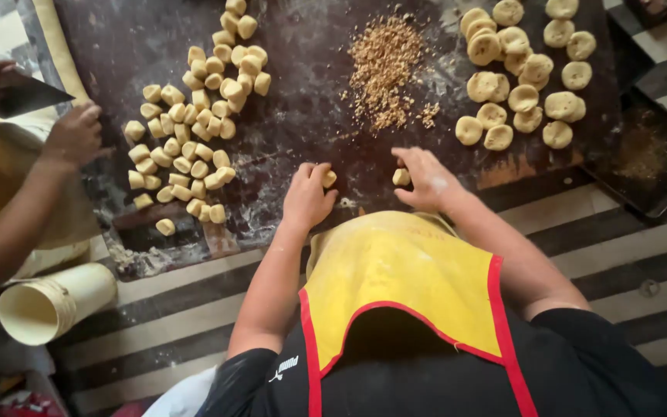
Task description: The person is preparing small pieces of dough, rolling them into balls, and coating them with chopped nuts on a wooden table in a bakery.
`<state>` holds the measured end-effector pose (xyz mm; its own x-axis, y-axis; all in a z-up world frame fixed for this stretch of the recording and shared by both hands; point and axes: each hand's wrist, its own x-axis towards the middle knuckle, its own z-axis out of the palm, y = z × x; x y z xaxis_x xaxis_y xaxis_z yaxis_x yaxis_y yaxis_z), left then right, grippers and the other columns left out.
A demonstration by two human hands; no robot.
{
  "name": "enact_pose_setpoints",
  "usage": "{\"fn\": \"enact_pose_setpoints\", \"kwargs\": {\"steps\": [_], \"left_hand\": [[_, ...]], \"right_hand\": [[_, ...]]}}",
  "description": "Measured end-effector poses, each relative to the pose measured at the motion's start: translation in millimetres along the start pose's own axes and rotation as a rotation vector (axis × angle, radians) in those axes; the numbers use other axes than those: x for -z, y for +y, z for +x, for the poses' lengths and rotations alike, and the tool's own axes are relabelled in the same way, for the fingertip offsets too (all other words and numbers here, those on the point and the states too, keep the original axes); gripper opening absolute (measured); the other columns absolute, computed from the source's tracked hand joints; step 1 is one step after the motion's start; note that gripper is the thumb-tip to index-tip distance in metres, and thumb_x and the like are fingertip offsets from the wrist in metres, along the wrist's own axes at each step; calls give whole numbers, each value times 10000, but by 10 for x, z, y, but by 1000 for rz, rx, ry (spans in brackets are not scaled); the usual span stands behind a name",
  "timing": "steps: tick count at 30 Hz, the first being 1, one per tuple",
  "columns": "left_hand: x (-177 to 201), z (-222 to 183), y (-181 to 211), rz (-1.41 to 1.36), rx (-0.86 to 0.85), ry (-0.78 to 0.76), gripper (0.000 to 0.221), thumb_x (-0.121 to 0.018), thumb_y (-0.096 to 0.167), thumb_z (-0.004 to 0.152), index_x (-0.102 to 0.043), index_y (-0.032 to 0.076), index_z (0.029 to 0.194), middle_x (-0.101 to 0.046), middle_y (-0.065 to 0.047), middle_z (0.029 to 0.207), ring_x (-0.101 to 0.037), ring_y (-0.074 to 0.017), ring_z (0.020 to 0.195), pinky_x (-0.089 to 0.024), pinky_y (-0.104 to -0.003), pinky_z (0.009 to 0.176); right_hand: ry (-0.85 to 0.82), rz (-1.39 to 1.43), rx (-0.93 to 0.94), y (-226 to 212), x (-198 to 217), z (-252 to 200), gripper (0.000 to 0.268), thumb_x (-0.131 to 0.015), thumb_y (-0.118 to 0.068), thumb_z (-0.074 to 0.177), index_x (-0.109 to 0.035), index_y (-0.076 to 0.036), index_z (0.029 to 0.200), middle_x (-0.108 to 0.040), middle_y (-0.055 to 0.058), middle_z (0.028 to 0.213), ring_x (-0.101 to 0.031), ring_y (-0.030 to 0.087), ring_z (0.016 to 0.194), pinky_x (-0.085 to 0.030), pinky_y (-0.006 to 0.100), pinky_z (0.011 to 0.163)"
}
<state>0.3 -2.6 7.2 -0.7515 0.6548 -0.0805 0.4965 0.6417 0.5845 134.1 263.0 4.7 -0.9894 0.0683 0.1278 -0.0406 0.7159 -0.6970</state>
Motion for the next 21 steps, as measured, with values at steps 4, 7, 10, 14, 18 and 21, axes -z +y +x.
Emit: {"fn": "enact_pose_setpoints", "kwargs": {"steps": [4, 7, 10, 14, 18, 21], "left_hand": [[79, 295, 263, 151, 103, 35, 646, -782, 444, 821, -597, 94, 1332, -571, -156, 1303, -526, -377, 1211, -478, -480, 980], [-270, 447, 158, 278, 151, 297, 684, -685, 515, 923, -533, 81, 1429, -477, -159, 1475, -401, -385, 1376, -381, -538, 1096], [-420, 568, 119, 383, 222, 334, 798, -615, 591, 944, -431, 79, 1527, -363, -170, 1582, -293, -395, 1464, -297, -574, 1135], [-445, 587, 88, 449, 261, 327, 830, -586, 638, 910, -395, 140, 1546, -344, -149, 1579, -273, -399, 1462, -256, -611, 1129], [-376, 669, 153, 427, 258, 334, 865, -593, 640, 898, -374, 123, 1556, -332, -153, 1576, -262, -391, 1477, -247, -616, 1145], [-373, 685, 154, 375, 248, 353, 864, -604, 629, 868, -418, 92, 1519, -367, -178, 1552, -278, -384, 1460, -236, -606, 1128]], "right_hand": [[-3, -139, -16, -166, 29, 250, 720, -804, -295, 786, -515, 34, 1358, -623, 204, 1112, -596, 392, 988, -503, 476, 863], [220, -471, -128, -153, -163, 371, 638, -747, -369, 947, -501, -54, 1444, -569, 142, 1297, -518, 365, 1225, -446, 483, 1038], [238, -697, -138, -95, -337, 442, 793, -704, -497, 903, -441, -19, 1480, -464, 194, 1407, -398, 390, 1295, -316, 546, 1000], [315, -688, -97, -58, -455, 366, 794, -681, -558, 913, -423, -92, 1502, -404, 138, 1472, -345, 377, 1380, -265, 563, 1110], [303, -684, -64, 29, -524, 368, 783, -686, -539, 914, -428, -90, 1500, -418, 131, 1467, -341, 363, 1379, -266, 562, 1114], [303, -669, -40, -43, -494, 418, 787, -661, -545, 867, -441, -108, 1484, -435, 145, 1431, -347, 380, 1352, -263, 569, 1098]]}}
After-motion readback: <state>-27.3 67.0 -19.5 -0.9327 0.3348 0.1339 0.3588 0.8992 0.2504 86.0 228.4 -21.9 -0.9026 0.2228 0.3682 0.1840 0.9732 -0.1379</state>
